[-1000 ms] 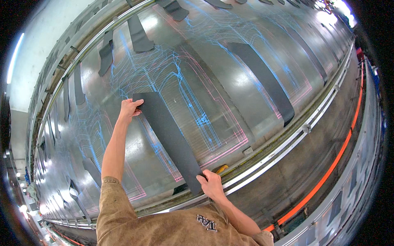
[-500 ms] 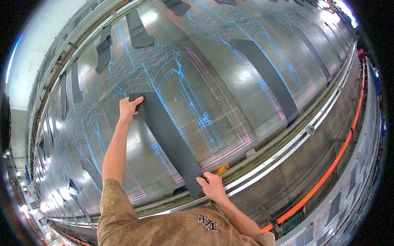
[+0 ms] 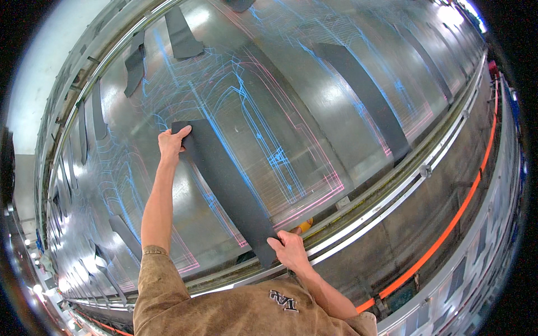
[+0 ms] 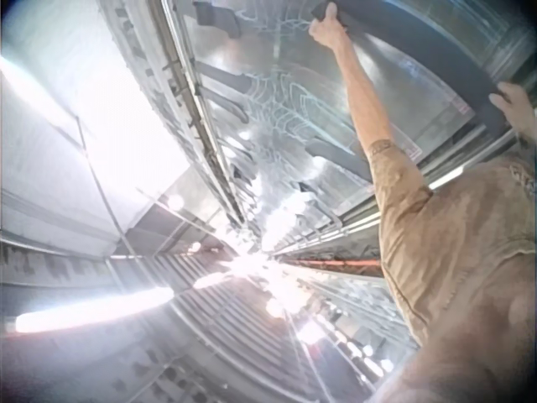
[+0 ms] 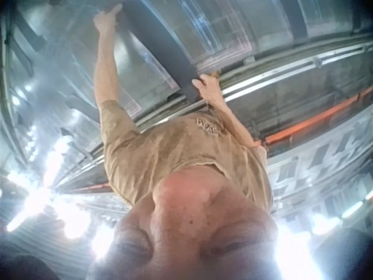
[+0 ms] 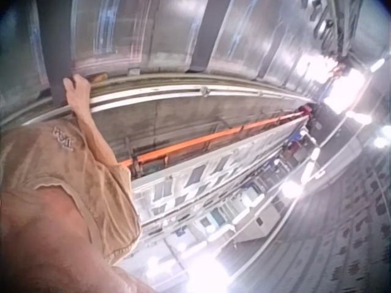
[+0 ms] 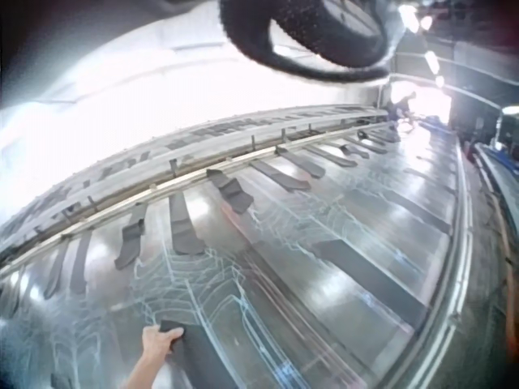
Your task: The person applies strips of black tape to a large, reflective, curved surface marked with blue and pink grid lines. They repeatedly position the tape, smooth it down with their hands, and use a yellow tool to press the edges. The process involves handling multiple tape strips sequentially.
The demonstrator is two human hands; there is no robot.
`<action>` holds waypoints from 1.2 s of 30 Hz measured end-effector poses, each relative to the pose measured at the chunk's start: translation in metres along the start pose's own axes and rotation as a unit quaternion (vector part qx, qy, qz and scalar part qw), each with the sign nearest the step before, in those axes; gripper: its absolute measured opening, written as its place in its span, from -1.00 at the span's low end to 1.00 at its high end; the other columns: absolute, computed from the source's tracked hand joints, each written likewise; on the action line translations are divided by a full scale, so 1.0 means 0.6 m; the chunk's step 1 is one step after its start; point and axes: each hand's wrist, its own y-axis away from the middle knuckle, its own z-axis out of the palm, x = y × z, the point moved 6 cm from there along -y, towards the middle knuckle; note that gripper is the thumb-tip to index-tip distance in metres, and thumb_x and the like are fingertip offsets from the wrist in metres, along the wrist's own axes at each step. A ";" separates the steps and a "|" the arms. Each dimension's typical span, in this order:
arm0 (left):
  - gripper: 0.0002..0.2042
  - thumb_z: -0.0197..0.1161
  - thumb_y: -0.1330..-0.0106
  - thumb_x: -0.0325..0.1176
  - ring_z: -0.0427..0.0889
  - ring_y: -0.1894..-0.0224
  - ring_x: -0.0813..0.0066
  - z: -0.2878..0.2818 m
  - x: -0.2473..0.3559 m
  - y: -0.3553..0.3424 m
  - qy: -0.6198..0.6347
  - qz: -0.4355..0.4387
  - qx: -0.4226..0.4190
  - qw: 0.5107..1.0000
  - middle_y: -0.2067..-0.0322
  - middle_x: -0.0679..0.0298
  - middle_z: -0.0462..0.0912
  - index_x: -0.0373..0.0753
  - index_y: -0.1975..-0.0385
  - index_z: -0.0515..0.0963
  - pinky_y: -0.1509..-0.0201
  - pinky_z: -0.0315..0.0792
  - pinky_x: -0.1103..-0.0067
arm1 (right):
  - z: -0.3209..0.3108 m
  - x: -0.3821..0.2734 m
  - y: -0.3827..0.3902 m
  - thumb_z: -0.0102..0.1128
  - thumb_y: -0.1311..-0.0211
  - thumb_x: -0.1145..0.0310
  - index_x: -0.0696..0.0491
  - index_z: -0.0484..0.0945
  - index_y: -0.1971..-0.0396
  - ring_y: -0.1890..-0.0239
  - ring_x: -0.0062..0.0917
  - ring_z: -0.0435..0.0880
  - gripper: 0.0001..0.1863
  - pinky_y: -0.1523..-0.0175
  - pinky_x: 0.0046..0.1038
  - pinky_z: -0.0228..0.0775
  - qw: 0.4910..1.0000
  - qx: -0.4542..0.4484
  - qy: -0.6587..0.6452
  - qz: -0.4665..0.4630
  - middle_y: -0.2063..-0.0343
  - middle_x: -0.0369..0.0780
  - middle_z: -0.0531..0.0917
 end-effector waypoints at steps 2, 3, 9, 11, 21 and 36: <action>-0.70 0.51 -0.01 -0.29 0.65 0.54 0.51 -0.001 -0.003 -0.002 -0.004 0.000 0.008 1.000 0.51 0.22 0.68 -0.39 0.36 0.67 0.55 0.55 0.59 | 0.001 0.002 -0.001 0.26 -0.20 0.22 0.25 0.29 0.60 0.61 -0.38 0.29 -0.56 0.44 -0.26 0.22 1.000 0.000 -0.002 -0.001 0.70 -0.07 0.36; -0.69 0.51 -0.01 -0.29 0.64 0.54 0.51 -0.002 -0.007 -0.005 -0.007 0.000 0.017 1.000 0.51 0.22 0.68 -0.39 0.37 0.66 0.55 0.55 0.59 | 0.002 0.003 -0.001 0.26 -0.20 0.22 0.25 0.30 0.60 0.61 -0.37 0.30 -0.56 0.44 -0.27 0.22 1.000 0.000 0.002 -0.003 0.70 -0.07 0.36; -0.65 0.55 0.03 -0.24 0.64 0.54 0.51 -0.003 -0.019 -0.018 -0.021 0.018 0.034 0.999 0.52 0.21 0.67 -0.39 0.38 0.65 0.57 0.56 0.58 | 0.000 -0.011 0.000 0.27 -0.21 0.23 0.25 0.35 0.58 0.64 -0.39 0.38 -0.58 0.43 -0.25 0.27 1.000 -0.002 -0.021 0.013 0.71 -0.08 0.40; -0.64 0.55 0.05 -0.23 0.64 0.55 0.51 -0.003 -0.024 -0.020 -0.025 0.023 0.040 0.999 0.52 0.21 0.67 -0.39 0.39 0.65 0.57 0.56 0.58 | -0.004 -0.032 0.006 0.27 -0.22 0.23 0.26 0.35 0.59 0.66 -0.39 0.41 -0.58 0.43 -0.24 0.28 0.999 -0.007 -0.027 0.030 0.73 -0.08 0.40; -0.68 0.56 0.01 -0.24 0.55 0.61 0.58 0.004 -0.010 -0.007 -0.028 0.046 0.048 0.997 0.55 0.31 0.63 -0.33 0.41 0.62 0.63 0.37 0.63 | -0.008 -0.036 0.006 0.21 -0.28 0.22 0.26 0.38 0.63 0.66 -0.13 0.40 -0.56 0.43 -0.20 0.29 1.000 0.023 0.018 -0.010 0.73 0.03 0.42; -0.63 0.58 -0.01 -0.27 0.53 0.61 0.63 0.004 -0.022 -0.025 -0.016 0.045 0.018 0.999 0.52 0.35 0.60 -0.32 0.33 0.56 0.64 0.28 0.68 | -0.014 -0.050 0.005 0.22 -0.28 0.20 0.24 0.52 0.70 0.72 -0.35 0.63 -0.55 0.43 -0.33 0.47 0.998 0.004 0.041 0.049 0.82 -0.10 0.55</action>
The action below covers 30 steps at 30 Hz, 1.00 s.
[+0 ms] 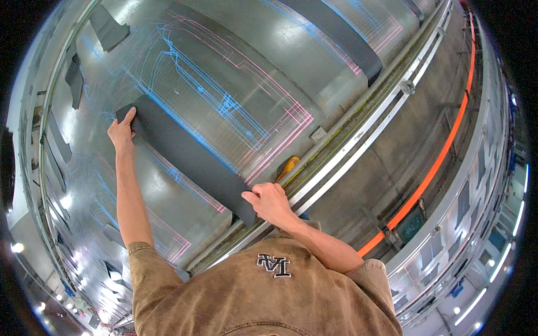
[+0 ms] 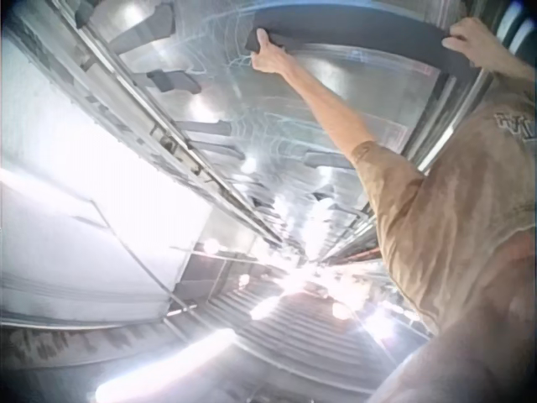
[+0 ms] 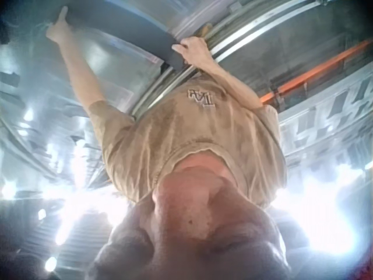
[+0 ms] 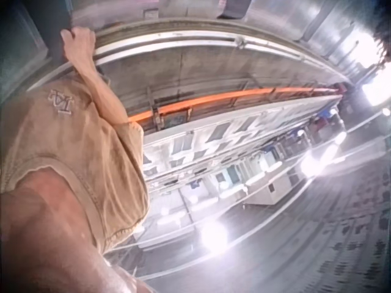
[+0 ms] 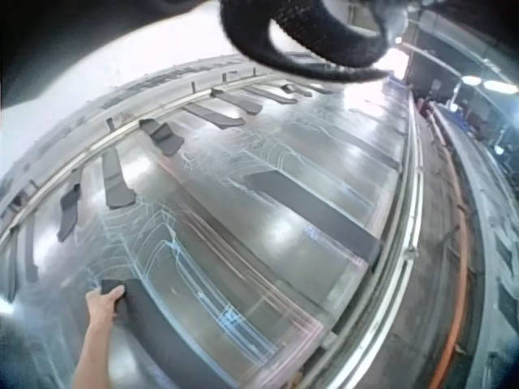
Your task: The person applies strips of black tape to a large, reflective, curved surface marked with blue and pink grid lines. They repeatedly position the tape, smooth it down with their hands, and use a yellow tool to press the edges. The process involves handling multiple tape strips sequentially.
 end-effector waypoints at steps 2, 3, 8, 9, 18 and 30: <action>-0.62 0.59 0.01 -0.26 0.53 0.60 0.62 0.002 0.002 0.007 -0.002 -0.007 0.006 1.000 0.53 0.35 0.59 -0.31 0.34 0.55 0.63 0.29 0.66 | 0.001 0.003 -0.002 0.23 -0.28 0.20 0.25 0.54 0.69 0.72 -0.36 0.63 -0.55 0.40 -0.32 0.48 1.000 -0.005 0.001 0.009 0.82 -0.10 0.55; -0.62 0.60 0.01 -0.25 0.53 0.59 0.62 0.003 0.009 0.011 -0.002 -0.009 0.009 1.000 0.53 0.34 0.59 -0.31 0.35 0.55 0.62 0.30 0.66 | 0.001 0.003 -0.003 0.23 -0.28 0.20 0.25 0.55 0.69 0.72 -0.36 0.63 -0.55 0.40 -0.32 0.48 1.000 -0.006 0.003 0.016 0.82 -0.10 0.55; -0.64 0.59 0.02 -0.23 0.55 0.57 0.59 -0.002 0.011 0.014 -0.014 -0.011 0.013 1.000 0.53 0.32 0.62 -0.34 0.37 0.61 0.60 0.34 0.63 | 0.005 0.001 -0.003 0.23 -0.29 0.21 0.24 0.57 0.68 0.71 -0.36 0.64 -0.56 0.38 -0.29 0.49 0.999 -0.007 0.016 0.035 0.82 -0.11 0.55; -0.66 0.58 0.01 -0.23 0.56 0.57 0.59 -0.001 0.011 0.014 -0.018 -0.009 0.019 1.000 0.52 0.30 0.64 -0.35 0.40 0.64 0.60 0.35 0.63 | 0.005 0.002 -0.003 0.23 -0.29 0.21 0.23 0.57 0.68 0.71 -0.36 0.63 -0.56 0.38 -0.29 0.49 0.999 -0.003 0.016 0.035 0.82 -0.11 0.55; -0.64 0.58 0.01 -0.25 0.57 0.55 0.58 0.003 0.017 0.017 -0.011 -0.004 0.013 1.000 0.51 0.28 0.64 -0.38 0.37 0.63 0.59 0.37 0.64 | 0.008 0.009 -0.007 0.24 -0.28 0.20 0.23 0.57 0.71 0.72 -0.34 0.59 -0.55 0.36 -0.28 0.48 0.999 0.004 0.021 0.036 0.83 -0.12 0.55; -0.62 0.59 0.05 -0.25 0.56 0.60 0.56 0.001 0.002 0.000 0.006 0.006 0.011 1.000 0.55 0.28 0.63 -0.41 0.41 0.61 0.64 0.37 0.62 | 0.003 -0.001 -0.007 0.23 -0.26 0.21 0.22 0.55 0.72 0.74 -0.36 0.61 -0.56 0.40 -0.32 0.48 0.999 0.012 0.017 0.039 0.83 -0.13 0.55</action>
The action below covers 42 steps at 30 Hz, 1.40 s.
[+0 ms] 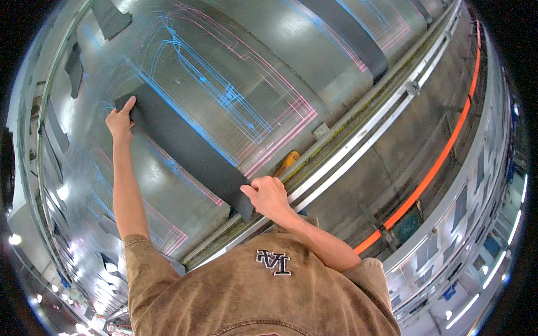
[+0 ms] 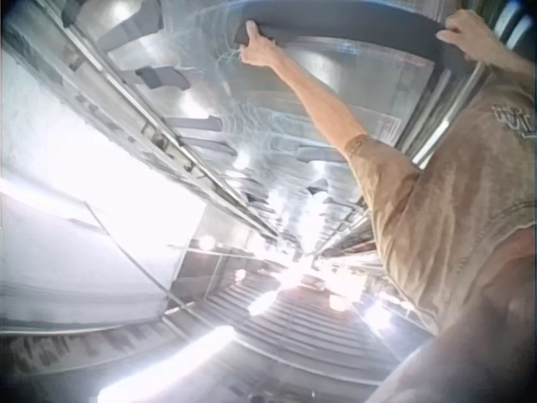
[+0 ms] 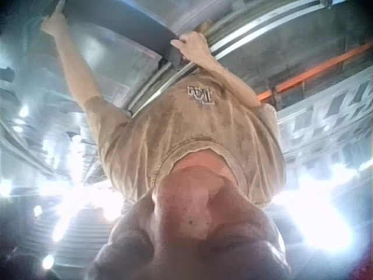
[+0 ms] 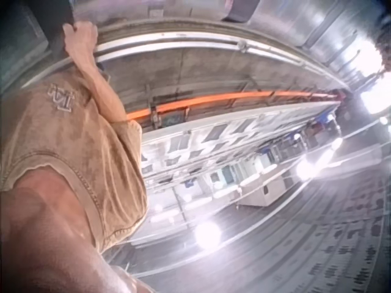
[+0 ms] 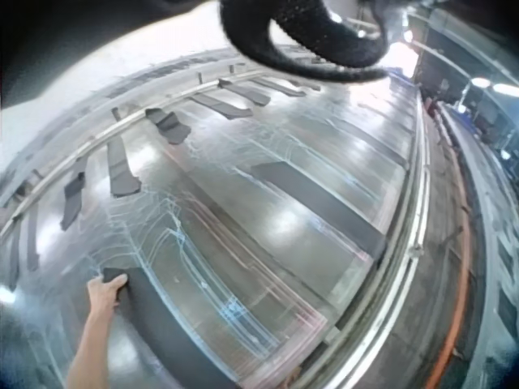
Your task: The person applies strips of black tape to a large, reflective, curved surface marked with blue and pink grid lines. They repeatedly position the tape, smooth it down with their hands, and use a yellow tool to press the edges. The process involves handling multiple tape strips sequentially.
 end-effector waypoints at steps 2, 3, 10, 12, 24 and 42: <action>-0.62 0.59 0.06 -0.22 0.56 0.62 0.55 0.001 -0.003 0.002 -0.036 0.010 0.010 0.999 0.57 0.27 0.63 -0.41 0.43 0.62 0.64 0.39 0.62 | 0.001 0.002 0.000 0.23 -0.26 0.20 0.22 0.56 0.71 0.75 -0.38 0.62 -0.56 0.42 -0.35 0.48 1.000 0.002 0.016 -0.019 0.83 -0.13 0.56; -0.62 0.59 0.07 -0.21 0.56 0.62 0.55 -0.006 -0.001 0.002 -0.053 0.017 0.023 0.998 0.58 0.27 0.62 -0.41 0.45 0.62 0.64 0.40 0.62 | 0.003 0.001 -0.002 0.24 -0.26 0.21 0.23 0.55 0.70 0.74 -0.43 0.63 -0.57 0.48 -0.40 0.48 1.000 -0.004 0.013 -0.018 0.81 -0.14 0.56; -0.63 0.56 0.09 -0.14 0.62 0.59 0.49 -0.004 0.004 0.007 -0.076 -0.015 0.038 0.996 0.56 0.24 0.67 -0.33 0.46 0.67 0.54 0.51 0.55 | 0.007 0.006 0.001 0.27 -0.27 0.25 0.26 0.54 0.66 0.72 -0.56 0.64 -0.59 0.66 -0.55 0.42 1.000 -0.012 -0.004 -0.013 0.78 -0.20 0.56; -0.64 0.54 0.08 -0.14 0.62 0.58 0.48 -0.006 0.012 0.014 -0.081 -0.018 0.031 0.996 0.55 0.24 0.68 -0.32 0.45 0.67 0.53 0.51 0.55 | 0.009 0.008 0.000 0.27 -0.27 0.26 0.27 0.56 0.65 0.72 -0.57 0.64 -0.60 0.66 -0.56 0.43 1.000 -0.015 -0.020 0.001 0.77 -0.19 0.57; -0.68 0.49 0.06 -0.11 0.60 0.60 0.51 -0.009 0.014 0.023 -0.094 -0.041 0.025 0.994 0.57 0.32 0.67 -0.23 0.42 0.71 0.38 0.49 0.52 | 0.011 0.004 0.003 0.27 -0.27 0.24 0.28 0.59 0.60 0.72 -0.55 0.64 -0.61 0.68 -0.58 0.45 0.999 -0.025 -0.034 0.022 0.73 -0.17 0.61; -0.63 0.47 0.06 -0.04 0.70 0.31 0.36 -0.010 0.012 0.022 -0.150 -0.049 0.030 0.987 0.42 0.29 0.74 -0.15 0.32 0.73 0.15 0.52 0.39 | 0.013 0.008 0.002 0.28 -0.26 0.23 0.26 0.56 0.66 0.73 -0.57 0.64 -0.58 0.67 -0.55 0.42 0.999 -0.015 -0.044 0.028 0.77 -0.18 0.59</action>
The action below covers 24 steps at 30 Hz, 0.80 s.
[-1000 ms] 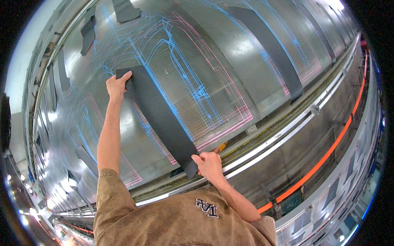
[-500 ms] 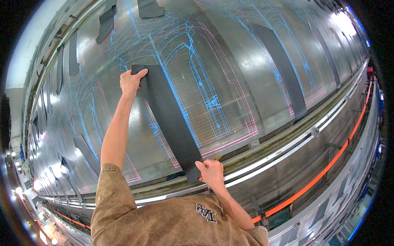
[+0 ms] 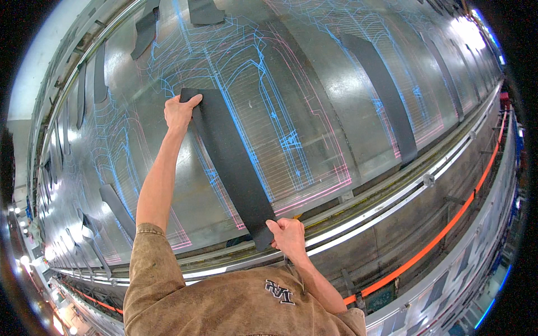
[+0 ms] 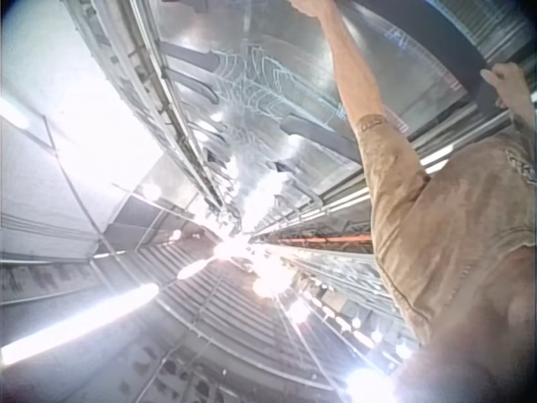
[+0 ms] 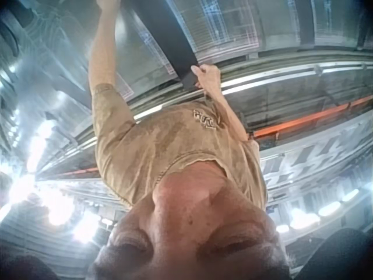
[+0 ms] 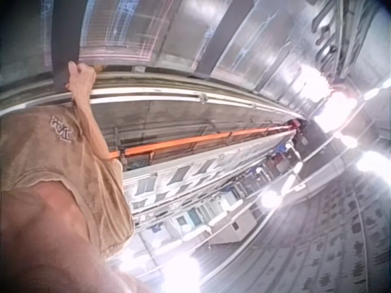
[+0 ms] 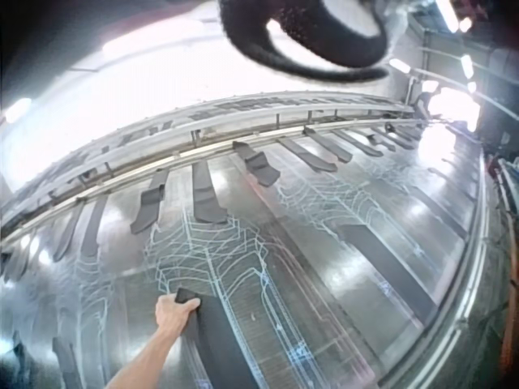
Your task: The person applies strips of black tape to a large, reflective, curved surface marked with blue and pink grid lines. They repeatedly position the tape, smooth it down with their hands, and use a yellow tool to press the edges. The process involves handling multiple tape strips sequentially.
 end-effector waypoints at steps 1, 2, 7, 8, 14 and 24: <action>-0.66 0.48 0.05 -0.07 0.66 0.41 0.42 -0.001 0.000 -0.001 0.011 0.012 0.011 1.000 0.48 0.31 0.71 -0.17 0.36 0.73 0.24 0.49 0.43 | 0.000 -0.001 0.000 0.28 -0.26 0.22 0.26 0.56 0.66 0.73 -0.56 0.65 -0.58 0.67 -0.55 0.42 1.000 0.000 0.000 0.000 0.77 -0.18 0.59; -0.68 0.49 0.04 -0.10 0.61 0.51 0.48 0.000 0.001 -0.001 0.022 0.024 0.021 0.999 0.54 0.34 0.68 -0.19 0.40 0.72 0.33 0.46 0.48 | 0.000 -0.001 -0.001 0.28 -0.26 0.22 0.26 0.56 0.66 0.73 -0.56 0.65 -0.58 0.67 -0.55 0.42 1.000 0.001 0.001 0.000 0.77 -0.19 0.59; -0.68 0.47 0.03 -0.08 0.66 0.39 0.43 0.000 0.002 0.003 0.019 0.011 0.007 1.000 0.47 0.33 0.72 -0.15 0.35 0.73 0.21 0.49 0.43 | 0.000 0.000 0.000 0.28 -0.26 0.22 0.26 0.57 0.65 0.73 -0.56 0.65 -0.58 0.67 -0.54 0.42 1.000 0.000 0.001 -0.009 0.78 -0.19 0.59; -0.70 0.48 0.02 -0.11 0.63 0.47 0.48 -0.002 0.004 0.005 0.023 0.021 0.018 0.999 0.52 0.35 0.69 -0.17 0.38 0.73 0.28 0.47 0.46 | 0.000 0.002 -0.001 0.28 -0.26 0.22 0.26 0.57 0.65 0.73 -0.57 0.64 -0.58 0.67 -0.55 0.42 1.000 -0.001 0.003 -0.015 0.78 -0.19 0.59; -0.68 0.47 0.02 -0.08 0.66 0.40 0.42 -0.002 0.004 0.006 0.032 0.020 0.011 0.999 0.47 0.33 0.72 -0.15 0.35 0.74 0.21 0.48 0.43 | 0.000 0.002 0.000 0.28 -0.26 0.24 0.27 0.58 0.61 0.73 -0.57 0.64 -0.61 0.69 -0.57 0.43 1.000 -0.008 0.006 -0.008 0.75 -0.18 0.59; -0.65 0.46 0.05 -0.03 0.69 0.33 0.39 -0.002 0.005 0.007 0.016 0.003 -0.006 1.000 0.44 0.33 0.74 -0.11 0.33 0.74 0.16 0.50 0.40 | 0.000 0.000 0.000 0.28 -0.26 0.22 0.27 0.58 0.63 0.73 -0.56 0.65 -0.59 0.68 -0.55 0.41 1.000 -0.004 0.005 -0.007 0.77 -0.17 0.60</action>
